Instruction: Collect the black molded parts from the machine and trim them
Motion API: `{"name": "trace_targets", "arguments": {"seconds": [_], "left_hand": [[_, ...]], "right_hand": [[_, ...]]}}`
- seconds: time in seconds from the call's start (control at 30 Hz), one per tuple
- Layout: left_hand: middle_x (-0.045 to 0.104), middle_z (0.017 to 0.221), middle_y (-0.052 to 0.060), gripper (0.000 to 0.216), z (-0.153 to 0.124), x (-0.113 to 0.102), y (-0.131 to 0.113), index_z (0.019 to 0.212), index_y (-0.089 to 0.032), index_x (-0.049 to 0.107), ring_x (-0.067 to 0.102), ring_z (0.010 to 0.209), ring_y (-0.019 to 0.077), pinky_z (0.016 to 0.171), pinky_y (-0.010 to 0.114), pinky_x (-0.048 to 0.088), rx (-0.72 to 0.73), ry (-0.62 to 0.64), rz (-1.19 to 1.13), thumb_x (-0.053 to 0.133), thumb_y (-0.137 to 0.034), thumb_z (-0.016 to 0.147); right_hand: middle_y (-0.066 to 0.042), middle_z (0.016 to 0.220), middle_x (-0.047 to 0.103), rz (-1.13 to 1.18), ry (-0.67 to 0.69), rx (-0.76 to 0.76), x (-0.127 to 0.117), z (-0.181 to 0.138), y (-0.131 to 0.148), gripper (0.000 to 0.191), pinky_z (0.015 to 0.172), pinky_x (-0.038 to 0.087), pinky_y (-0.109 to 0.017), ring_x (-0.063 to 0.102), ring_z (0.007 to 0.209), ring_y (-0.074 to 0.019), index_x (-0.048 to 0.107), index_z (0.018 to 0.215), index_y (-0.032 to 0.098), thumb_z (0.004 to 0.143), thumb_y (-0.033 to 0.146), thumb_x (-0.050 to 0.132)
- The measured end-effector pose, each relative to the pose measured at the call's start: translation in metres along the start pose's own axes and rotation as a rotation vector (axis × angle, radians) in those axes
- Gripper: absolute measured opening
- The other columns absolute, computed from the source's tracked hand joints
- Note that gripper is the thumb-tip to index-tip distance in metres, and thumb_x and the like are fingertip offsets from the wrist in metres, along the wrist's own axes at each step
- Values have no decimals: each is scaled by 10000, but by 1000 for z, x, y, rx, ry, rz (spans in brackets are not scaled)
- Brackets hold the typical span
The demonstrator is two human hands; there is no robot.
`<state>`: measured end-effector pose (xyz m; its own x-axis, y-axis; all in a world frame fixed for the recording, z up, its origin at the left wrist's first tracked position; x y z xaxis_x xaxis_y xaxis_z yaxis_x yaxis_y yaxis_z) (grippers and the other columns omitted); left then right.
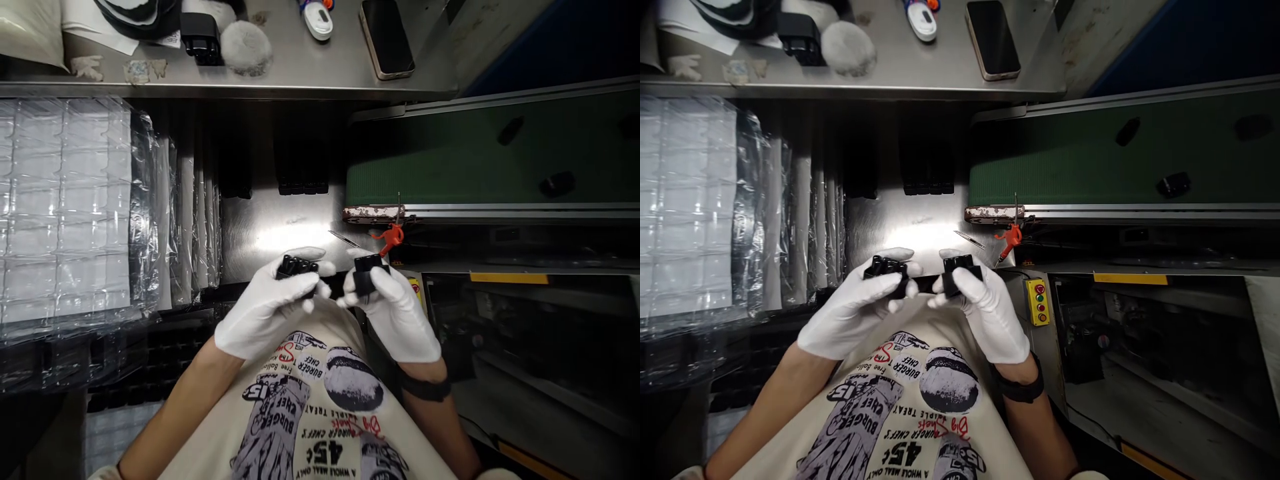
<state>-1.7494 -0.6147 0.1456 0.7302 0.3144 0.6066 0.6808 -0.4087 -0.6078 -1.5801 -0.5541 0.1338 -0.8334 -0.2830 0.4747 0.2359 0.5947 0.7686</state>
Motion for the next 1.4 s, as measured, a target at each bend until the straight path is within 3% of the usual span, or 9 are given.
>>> {"name": "trace_targets", "arguments": {"seconds": [0.1, 0.17, 0.33, 0.5, 0.57, 0.7, 0.83, 1.07, 1.4], "left_hand": [[758, 1036, 27, 342, 3, 3, 4, 1196, -200, 789, 722, 849, 89, 671, 111, 583, -43, 63, -203, 895, -113, 883], [751, 1056, 49, 281, 3, 7, 5, 1200, -201, 795, 722, 898, 123, 750, 173, 631, -53, 62, -245, 859, -208, 926], [761, 1095, 105, 401, -5, 5, -1, 1206, -258, 810, 725, 992, 278, 802, 423, 679, 55, -152, 93, 776, -593, 989], [763, 1096, 96, 472, -3, 9, 1, 1276, -232, 797, 714, 934, 229, 784, 360, 642, 107, -88, 156, 624, -631, 1092], [755, 1107, 77, 483, -2, 13, 2, 1307, -233, 785, 695, 897, 185, 842, 328, 631, 115, -38, 138, 523, -608, 1150], [733, 1067, 60, 495, -2, 18, 3, 1299, -231, 772, 658, 867, 171, 933, 339, 619, 116, 20, 138, 475, -606, 1169], [703, 1004, 62, 522, -5, 14, 4, 1332, -242, 764, 659, 920, 203, 921, 352, 601, 134, -7, 292, 491, -648, 1151], [658, 1146, 53, 483, -3, 12, 8, 1341, -279, 732, 620, 932, 154, 900, 289, 608, 152, 59, 223, 420, -612, 1183], [727, 1234, 102, 445, -3, 6, -3, 1360, -261, 763, 684, 969, 205, 858, 328, 649, 198, -36, 368, 490, -560, 1174]], "right_hand": [[-16, 910, 805, 106, 44, 22, 6, 1, 2, 336, 822, 725, -321, 804, 811, -173, 794, 1156, 240, 956, 495, 880], [-19, 956, 823, 184, 90, 43, 11, 3, 1, 275, 825, 733, -321, 815, 813, -168, 786, 1069, 233, 934, 441, 905], [-54, 1106, 842, 212, 91, 48, 14, 8, -6, 305, 889, 741, -384, 829, 938, -195, 779, 1198, 249, 947, 387, 883], [21, 899, 741, 195, 45, 29, 22, 13, -7, 294, 794, 672, -272, 692, 779, -112, 778, 1205, 256, 930, 294, 874], [17, 865, 680, 199, 23, 43, 26, 15, -7, 204, 713, 624, -248, 637, 746, -109, 779, 1133, 245, 991, 386, 816], [-17, 855, 622, 273, 18, 130, 29, 18, -12, 480, 503, 459, -233, 532, 648, -113, 746, 966, 228, 1030, 697, 667], [1, 803, 595, 195, -31, 57, 25, 19, -12, 459, 443, 334, -199, 475, 593, -93, 727, 940, 234, 1003, 688, 730], [4, 904, 679, -42, -62, -45, 27, 10, -9, 524, 492, 438, -191, 575, 653, -92, 710, 1064, 261, 986, 779, 721], [-50, 1076, 722, -6, -17, -77, 28, 8, -6, 515, 527, 444, -216, 583, 744, -114, 799, 1182, 280, 1094, 735, 573]]}}
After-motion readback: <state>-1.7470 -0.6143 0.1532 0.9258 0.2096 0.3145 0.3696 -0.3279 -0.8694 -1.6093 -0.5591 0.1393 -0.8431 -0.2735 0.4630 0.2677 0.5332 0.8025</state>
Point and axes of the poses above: each hand's wrist, its own z-axis towards the middle knuckle, its own x-axis out of the palm, y = z × x, the point moved 7 cm from there along z, towards the middle knuckle
